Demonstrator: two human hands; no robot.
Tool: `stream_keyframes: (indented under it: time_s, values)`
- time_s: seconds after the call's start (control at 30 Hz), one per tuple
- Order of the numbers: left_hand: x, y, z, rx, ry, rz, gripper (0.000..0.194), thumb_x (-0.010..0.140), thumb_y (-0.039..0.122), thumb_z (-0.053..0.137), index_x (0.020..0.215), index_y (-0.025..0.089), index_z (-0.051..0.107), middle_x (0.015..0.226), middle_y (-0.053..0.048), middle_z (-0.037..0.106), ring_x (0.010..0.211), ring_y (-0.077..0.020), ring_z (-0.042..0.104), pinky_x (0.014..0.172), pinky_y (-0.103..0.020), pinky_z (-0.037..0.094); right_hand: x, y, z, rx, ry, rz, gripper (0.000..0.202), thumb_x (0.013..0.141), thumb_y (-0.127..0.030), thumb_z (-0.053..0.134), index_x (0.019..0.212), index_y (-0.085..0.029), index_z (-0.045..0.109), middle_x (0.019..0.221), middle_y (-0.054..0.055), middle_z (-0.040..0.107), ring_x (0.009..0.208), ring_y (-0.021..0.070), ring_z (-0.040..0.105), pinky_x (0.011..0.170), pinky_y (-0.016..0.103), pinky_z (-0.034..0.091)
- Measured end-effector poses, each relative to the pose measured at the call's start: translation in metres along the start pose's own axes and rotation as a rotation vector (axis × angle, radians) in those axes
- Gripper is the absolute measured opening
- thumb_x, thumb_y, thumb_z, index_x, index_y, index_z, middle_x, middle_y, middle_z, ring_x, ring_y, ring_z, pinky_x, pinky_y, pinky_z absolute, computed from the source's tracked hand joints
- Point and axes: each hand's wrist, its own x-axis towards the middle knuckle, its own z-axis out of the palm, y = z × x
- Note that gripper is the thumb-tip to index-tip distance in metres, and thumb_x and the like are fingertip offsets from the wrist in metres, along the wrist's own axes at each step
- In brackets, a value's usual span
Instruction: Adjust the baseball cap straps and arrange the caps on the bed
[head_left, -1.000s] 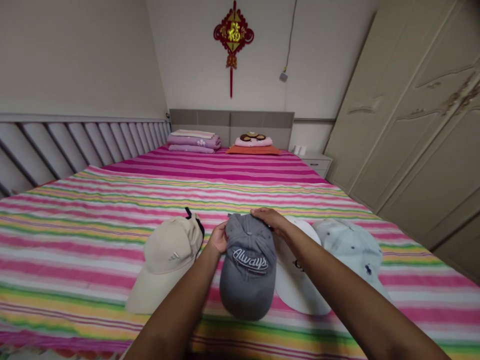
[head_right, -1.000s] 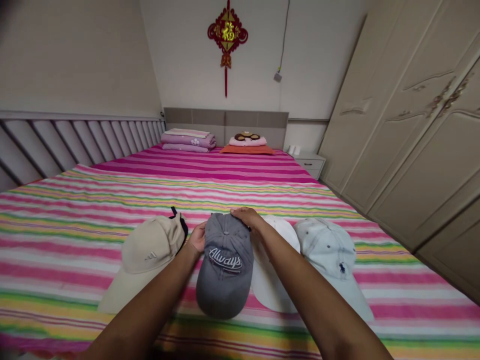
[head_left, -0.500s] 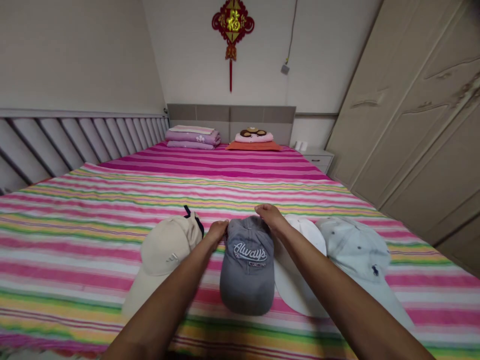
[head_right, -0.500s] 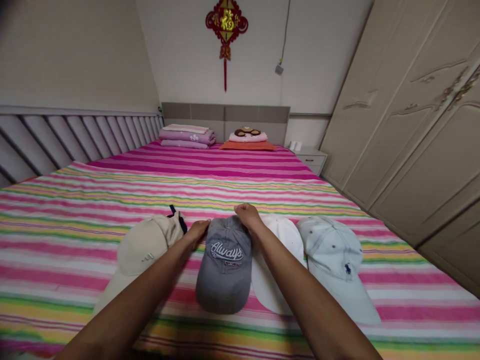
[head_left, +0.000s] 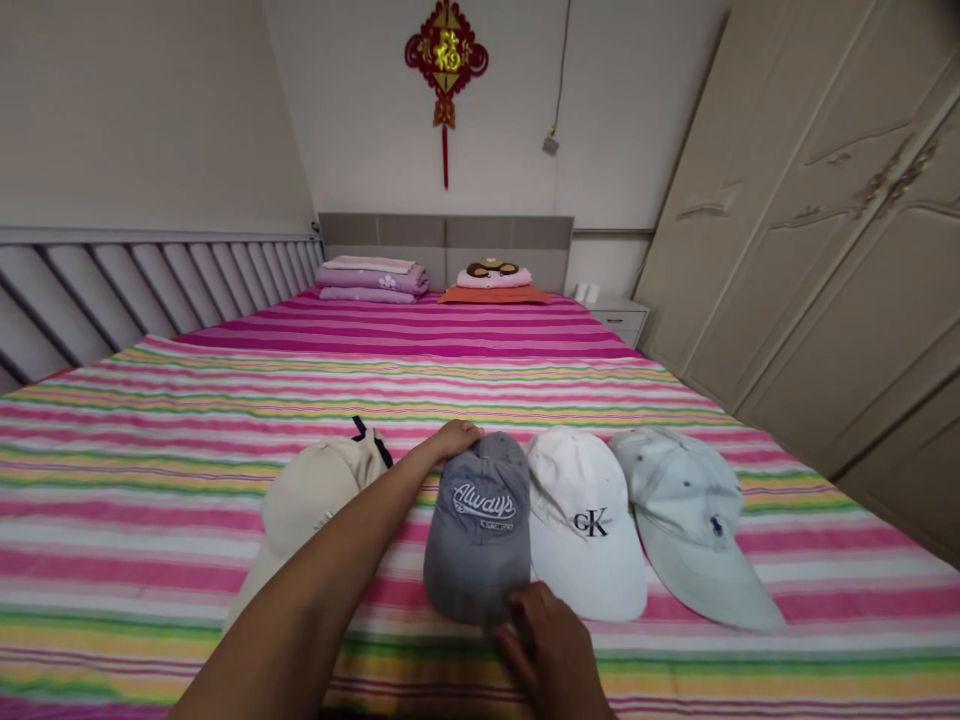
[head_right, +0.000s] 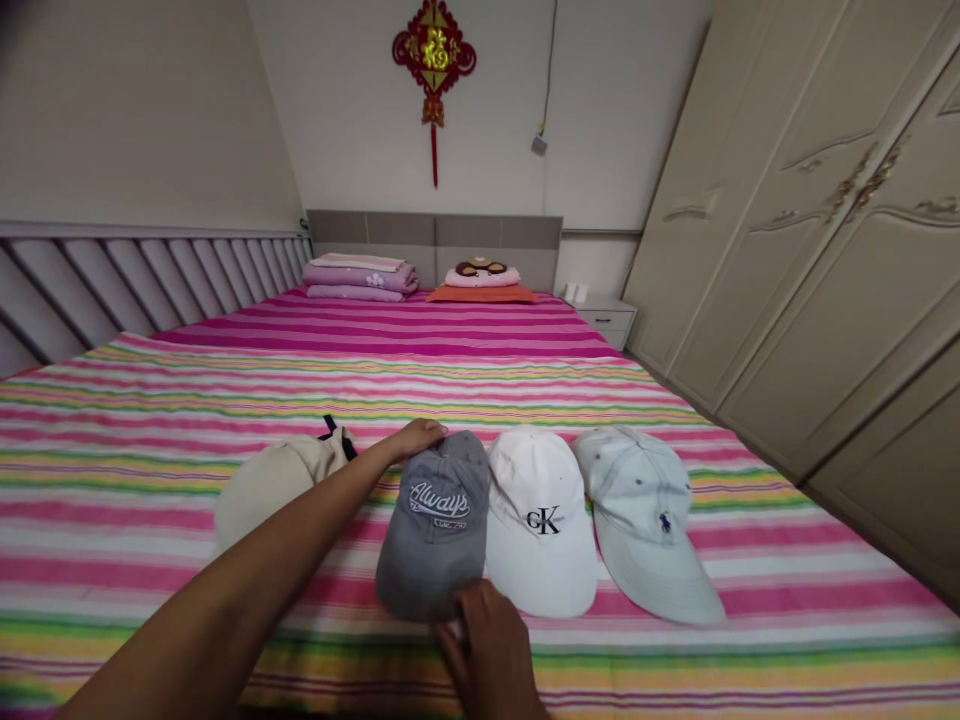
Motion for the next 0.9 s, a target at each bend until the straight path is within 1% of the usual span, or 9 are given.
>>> stream_keyframes:
  time_s: [0.1, 0.2, 0.33, 0.53, 0.73, 0.9]
  values:
    - [0.007, 0.006, 0.004, -0.006, -0.093, 0.023, 0.022, 0.068, 0.035, 0.054, 0.057, 0.016, 0.055, 0.052, 0.001, 0.054, 0.057, -0.0126, 0.048, 0.053, -0.023, 0.036, -0.011, -0.001, 0.011, -0.055, 0.005, -0.052, 0.023, 0.069, -0.021, 0.057, 0.091, -0.02, 0.051, 0.083, 0.006, 0.06, 0.071, 0.019, 0.056, 0.059, 0.027, 0.043]
    - [0.014, 0.01, 0.004, 0.001, -0.145, 0.032, 0.021, 0.074, 0.034, 0.053, 0.066, 0.014, 0.057, 0.062, 0.001, 0.057, 0.059, -0.0106, 0.05, 0.057, -0.024, 0.04, -0.013, 0.0, 0.017, -0.1, -0.018, -0.111, 0.03, 0.069, -0.021, 0.057, 0.098, -0.021, 0.05, 0.093, 0.008, 0.059, 0.074, 0.0203, 0.056, 0.063, 0.029, 0.043]
    - [0.018, 0.014, 0.004, 0.036, -0.161, 0.031, 0.027, 0.079, 0.037, 0.049, 0.075, 0.012, 0.056, 0.07, 0.0, 0.057, 0.062, -0.0106, 0.053, 0.061, -0.028, 0.043, -0.011, -0.001, 0.021, -0.145, -0.011, -0.178, 0.023, 0.07, -0.017, 0.054, 0.093, -0.02, 0.052, 0.087, 0.006, 0.059, 0.069, 0.0191, 0.053, 0.06, 0.029, 0.038]
    - [0.022, 0.022, 0.0, 0.132, -0.127, 0.058, 0.024, 0.079, 0.034, 0.05, 0.073, 0.012, 0.057, 0.073, -0.001, 0.058, 0.068, -0.012, 0.054, 0.067, -0.031, 0.043, -0.007, -0.001, 0.026, -0.214, 0.062, -0.196, 0.021, 0.074, -0.012, 0.047, 0.092, -0.02, 0.052, 0.079, 0.004, 0.059, 0.063, 0.0175, 0.048, 0.058, 0.03, 0.03]
    - [0.025, 0.03, -0.001, 0.196, -0.049, 0.105, 0.017, 0.075, 0.03, 0.054, 0.07, 0.014, 0.059, 0.078, -0.003, 0.062, 0.082, -0.0163, 0.054, 0.082, -0.036, 0.037, -0.008, 0.003, 0.028, -0.244, 0.048, -0.229, 0.025, 0.074, -0.005, 0.044, 0.091, -0.02, 0.053, 0.076, 0.003, 0.058, 0.064, 0.0174, 0.047, 0.06, 0.031, 0.026]
    - [0.023, 0.03, 0.001, 0.176, 0.032, 0.117, 0.008, 0.069, 0.025, 0.058, 0.069, 0.022, 0.065, 0.087, -0.005, 0.066, 0.1, -0.0221, 0.05, 0.089, -0.03, 0.031, -0.007, 0.002, 0.027, -0.27, 0.022, -0.214, 0.025, 0.072, -0.004, 0.044, 0.089, -0.02, 0.053, 0.074, 0.002, 0.057, 0.062, 0.0178, 0.046, 0.059, 0.031, 0.025]
